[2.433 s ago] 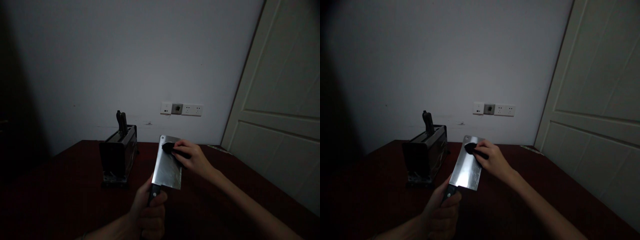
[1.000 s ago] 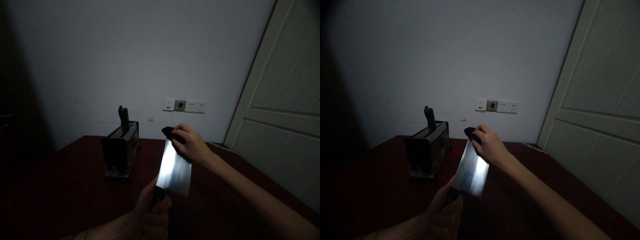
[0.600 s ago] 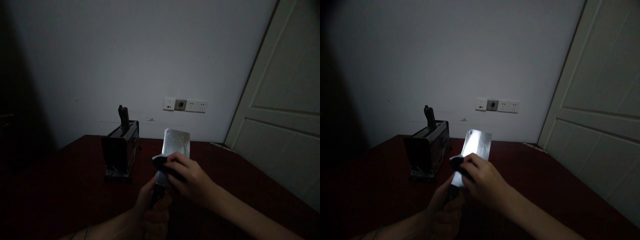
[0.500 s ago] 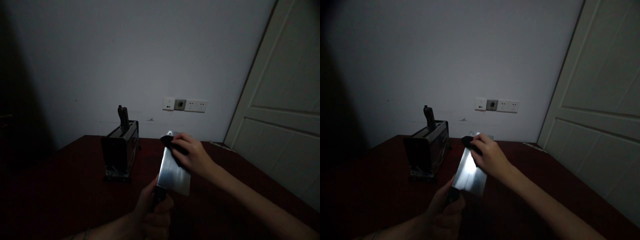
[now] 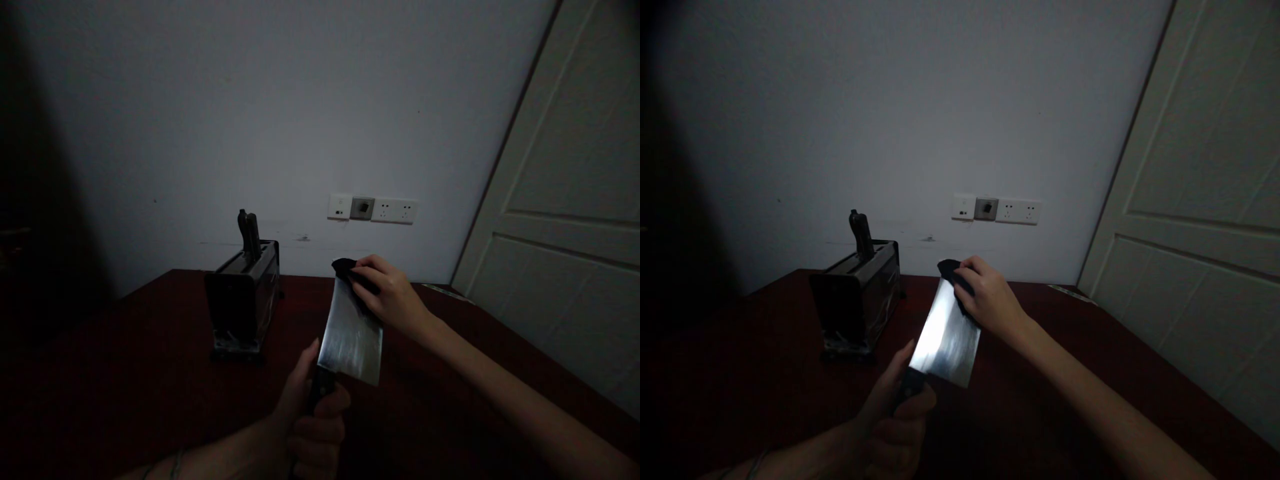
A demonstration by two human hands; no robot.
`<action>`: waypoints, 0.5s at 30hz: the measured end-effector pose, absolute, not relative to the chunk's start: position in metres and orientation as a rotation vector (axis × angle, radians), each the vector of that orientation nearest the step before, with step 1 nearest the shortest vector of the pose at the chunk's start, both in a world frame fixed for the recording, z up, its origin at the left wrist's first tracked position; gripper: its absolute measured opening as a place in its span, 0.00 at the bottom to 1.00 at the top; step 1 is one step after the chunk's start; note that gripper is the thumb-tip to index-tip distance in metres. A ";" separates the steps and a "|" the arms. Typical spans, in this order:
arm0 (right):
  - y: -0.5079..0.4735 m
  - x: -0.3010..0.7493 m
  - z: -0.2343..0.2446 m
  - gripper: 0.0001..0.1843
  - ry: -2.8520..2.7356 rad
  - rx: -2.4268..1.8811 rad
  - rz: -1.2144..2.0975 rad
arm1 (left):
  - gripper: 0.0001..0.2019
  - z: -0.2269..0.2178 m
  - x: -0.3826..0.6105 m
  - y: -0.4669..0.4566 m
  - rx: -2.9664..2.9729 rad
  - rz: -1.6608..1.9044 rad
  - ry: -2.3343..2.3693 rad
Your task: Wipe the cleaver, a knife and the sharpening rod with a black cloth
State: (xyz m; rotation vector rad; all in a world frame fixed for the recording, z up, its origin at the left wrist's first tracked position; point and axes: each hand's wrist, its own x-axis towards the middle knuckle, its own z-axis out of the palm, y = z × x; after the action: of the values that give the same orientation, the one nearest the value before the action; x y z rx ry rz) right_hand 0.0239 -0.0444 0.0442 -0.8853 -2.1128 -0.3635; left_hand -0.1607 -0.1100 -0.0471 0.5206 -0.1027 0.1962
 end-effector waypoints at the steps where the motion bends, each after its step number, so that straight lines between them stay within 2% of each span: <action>1: -0.043 0.024 0.045 0.11 -2.113 -0.886 -0.358 | 0.34 -0.047 -0.161 -0.109 0.531 0.199 -0.098; 6: -0.048 0.019 0.039 0.11 -2.112 -0.828 -0.330 | 0.32 -0.050 -0.161 -0.107 0.549 0.246 -0.148; 12: -0.090 -0.003 0.010 0.11 -2.308 -0.653 0.006 | 0.32 -0.060 -0.164 -0.094 0.448 0.341 -0.287; 15: -0.096 -0.004 0.009 0.12 -2.355 -0.648 0.066 | 0.33 -0.058 -0.166 -0.091 0.450 0.331 -0.300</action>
State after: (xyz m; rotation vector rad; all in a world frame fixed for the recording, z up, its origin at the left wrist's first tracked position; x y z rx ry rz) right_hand -0.0035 -0.0959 0.0094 -0.6478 -2.3549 0.0657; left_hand -0.1657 -0.0911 -0.0583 0.4503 -0.2998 0.3307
